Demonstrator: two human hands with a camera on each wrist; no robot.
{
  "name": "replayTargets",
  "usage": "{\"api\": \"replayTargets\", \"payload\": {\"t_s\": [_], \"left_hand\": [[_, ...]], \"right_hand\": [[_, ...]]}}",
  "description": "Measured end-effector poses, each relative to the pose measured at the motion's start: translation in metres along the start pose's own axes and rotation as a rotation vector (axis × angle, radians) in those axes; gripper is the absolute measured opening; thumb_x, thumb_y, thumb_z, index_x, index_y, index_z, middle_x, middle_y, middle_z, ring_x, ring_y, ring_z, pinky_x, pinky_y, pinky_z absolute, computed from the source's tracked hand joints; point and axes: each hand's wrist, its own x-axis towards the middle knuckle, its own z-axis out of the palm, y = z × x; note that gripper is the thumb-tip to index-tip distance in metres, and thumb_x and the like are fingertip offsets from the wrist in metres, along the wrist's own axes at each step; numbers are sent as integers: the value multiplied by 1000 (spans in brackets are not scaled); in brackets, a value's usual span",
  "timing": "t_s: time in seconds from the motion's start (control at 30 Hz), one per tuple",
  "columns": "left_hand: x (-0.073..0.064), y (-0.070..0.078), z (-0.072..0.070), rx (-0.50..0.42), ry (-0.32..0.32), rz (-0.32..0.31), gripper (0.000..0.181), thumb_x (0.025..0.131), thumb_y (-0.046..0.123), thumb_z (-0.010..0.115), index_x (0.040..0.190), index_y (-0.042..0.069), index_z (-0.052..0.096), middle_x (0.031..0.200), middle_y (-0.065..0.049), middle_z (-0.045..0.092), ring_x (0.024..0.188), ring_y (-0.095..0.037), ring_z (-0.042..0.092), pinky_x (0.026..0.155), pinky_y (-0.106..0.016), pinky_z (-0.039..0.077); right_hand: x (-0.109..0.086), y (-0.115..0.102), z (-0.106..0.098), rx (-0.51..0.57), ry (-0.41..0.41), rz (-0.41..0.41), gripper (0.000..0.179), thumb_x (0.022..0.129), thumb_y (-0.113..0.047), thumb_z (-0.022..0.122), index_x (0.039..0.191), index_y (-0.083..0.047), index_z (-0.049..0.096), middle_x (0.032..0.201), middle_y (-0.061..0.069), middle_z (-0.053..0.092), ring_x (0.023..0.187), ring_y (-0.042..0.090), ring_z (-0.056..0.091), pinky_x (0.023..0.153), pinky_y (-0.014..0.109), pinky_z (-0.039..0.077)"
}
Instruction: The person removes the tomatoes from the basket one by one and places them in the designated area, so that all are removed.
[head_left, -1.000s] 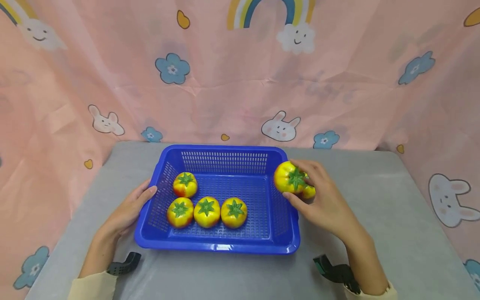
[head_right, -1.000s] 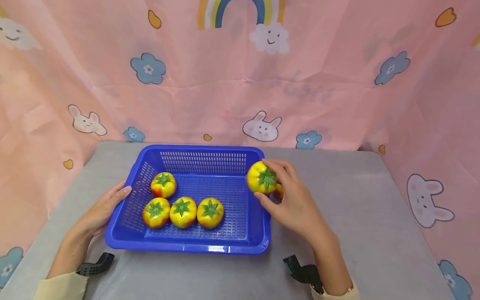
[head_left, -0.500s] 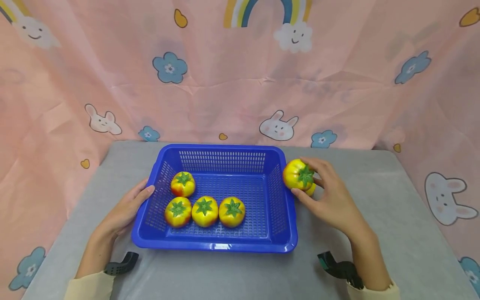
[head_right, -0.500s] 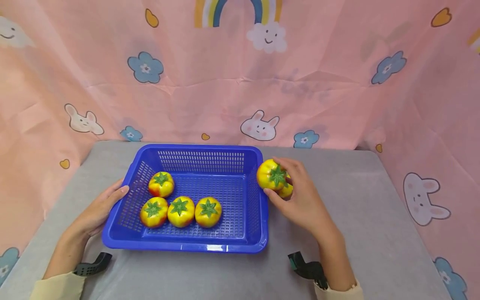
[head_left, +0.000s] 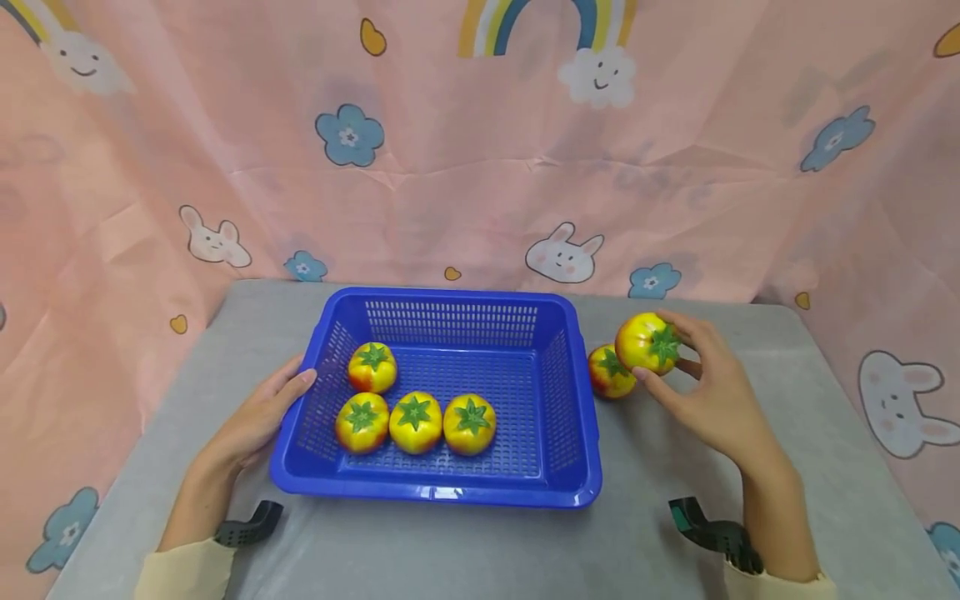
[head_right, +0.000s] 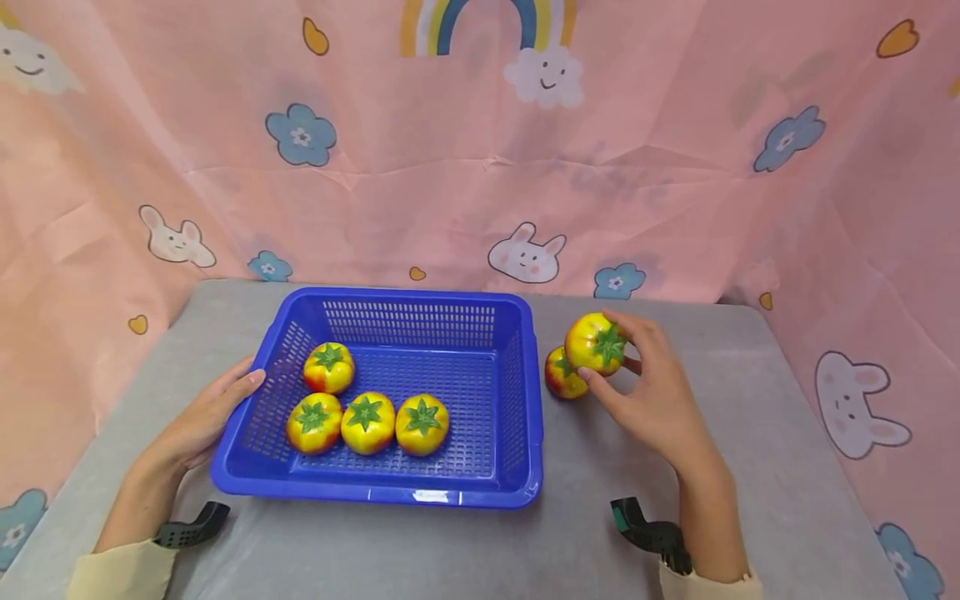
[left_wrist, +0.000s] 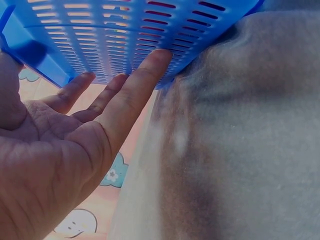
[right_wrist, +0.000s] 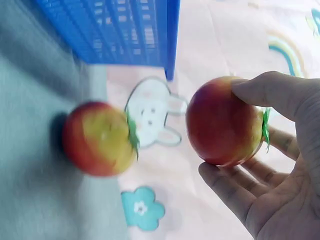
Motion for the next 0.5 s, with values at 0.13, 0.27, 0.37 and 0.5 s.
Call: {"api": "replayTargets", "payload": {"t_s": [0.13, 0.27, 0.37, 0.5], "left_hand": [[-1, 0, 1, 1, 15, -4, 67, 117, 39, 34, 170, 7, 8, 158, -44, 36, 114, -11, 73, 91, -47, 66], [-1, -2, 3, -6, 7, -4, 67, 117, 38, 34, 170, 7, 8, 158, -44, 37, 114, -12, 73, 92, -45, 65], [0, -3, 4, -20, -1, 2, 67, 117, 37, 34, 170, 6, 8, 157, -43, 37, 115, -13, 73, 93, -44, 65], [1, -1, 2, -21, 4, -3, 67, 117, 38, 34, 170, 6, 9, 157, -43, 37, 115, -12, 72, 92, -43, 65]], "right_hand": [[2, 13, -9, 9, -25, 35, 79, 90, -11, 84, 158, -10, 44, 151, 24, 47, 138, 52, 50, 100, 32, 61], [1, 24, -13, -1, -54, 84, 79, 91, -15, 84, 158, -8, 42, 152, 28, 45, 136, 58, 49, 101, 46, 57], [-1, 30, -12, -13, -77, 118, 79, 92, -16, 83, 158, -5, 41, 153, 31, 42, 134, 61, 48, 99, 66, 47], [-2, 38, -8, -25, -86, 138, 78, 93, -19, 82, 158, -4, 40, 153, 32, 42, 132, 60, 49, 101, 70, 48]]}}
